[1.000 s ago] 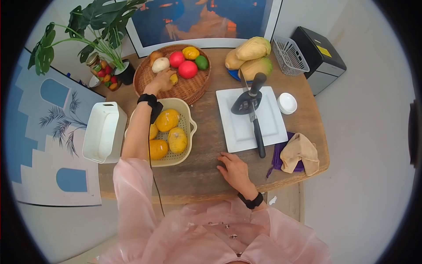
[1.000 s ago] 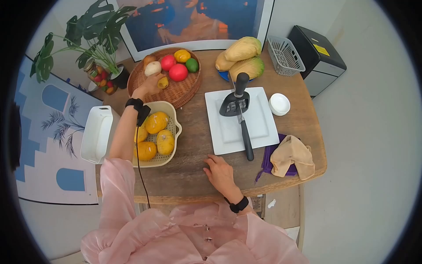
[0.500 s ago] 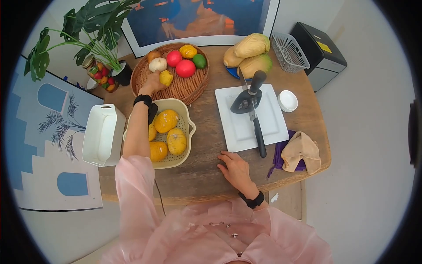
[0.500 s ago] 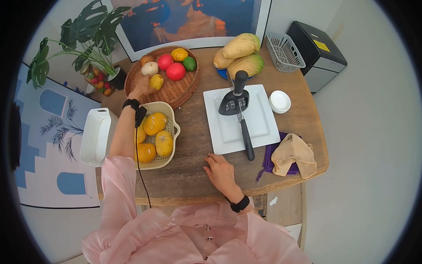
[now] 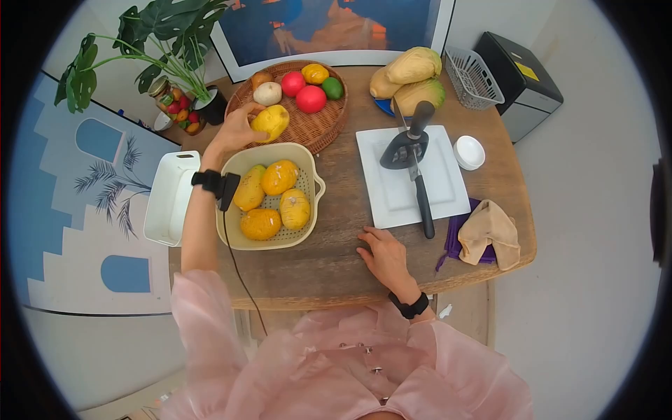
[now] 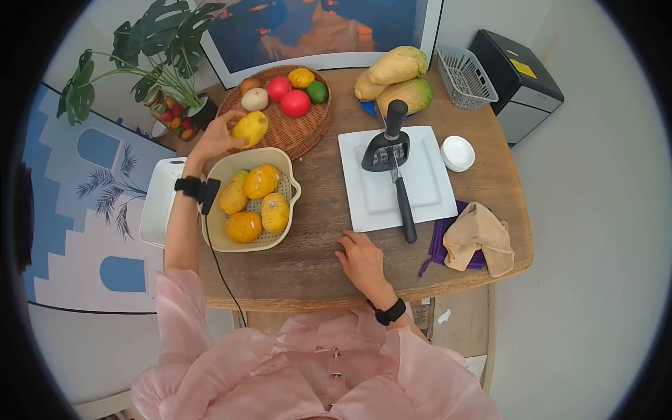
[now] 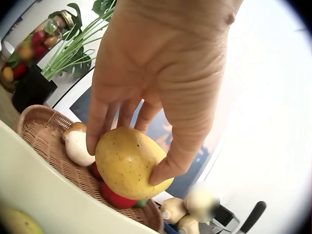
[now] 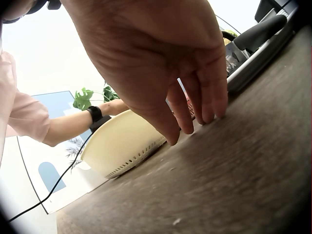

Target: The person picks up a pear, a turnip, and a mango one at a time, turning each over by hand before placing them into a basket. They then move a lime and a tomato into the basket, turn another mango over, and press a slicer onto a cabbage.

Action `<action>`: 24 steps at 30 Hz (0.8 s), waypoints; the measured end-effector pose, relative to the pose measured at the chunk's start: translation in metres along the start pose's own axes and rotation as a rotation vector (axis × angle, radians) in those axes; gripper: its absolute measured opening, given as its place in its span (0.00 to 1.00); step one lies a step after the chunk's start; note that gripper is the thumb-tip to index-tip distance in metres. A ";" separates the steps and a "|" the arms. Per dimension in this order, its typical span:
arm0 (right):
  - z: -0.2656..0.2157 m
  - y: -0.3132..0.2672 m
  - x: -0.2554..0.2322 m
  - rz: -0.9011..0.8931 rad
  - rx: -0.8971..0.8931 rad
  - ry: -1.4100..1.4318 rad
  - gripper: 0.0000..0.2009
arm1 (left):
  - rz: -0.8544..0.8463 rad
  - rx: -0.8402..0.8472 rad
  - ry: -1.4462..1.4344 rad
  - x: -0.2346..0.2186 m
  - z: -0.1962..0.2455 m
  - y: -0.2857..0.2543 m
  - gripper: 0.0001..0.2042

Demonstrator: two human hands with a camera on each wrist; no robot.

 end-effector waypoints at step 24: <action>0.001 0.004 -0.004 -0.017 0.019 0.034 0.12 | -0.124 0.062 0.412 0.078 0.009 0.129 0.37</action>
Point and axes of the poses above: each hand's wrist, its own y-axis towards the middle knuckle, its own x-axis out of the palm, z = x × y, the point moved 1 cm from there along y, towards the middle knuckle, and after that the axes turned 9 degrees about -z, right-handed, at the moved point
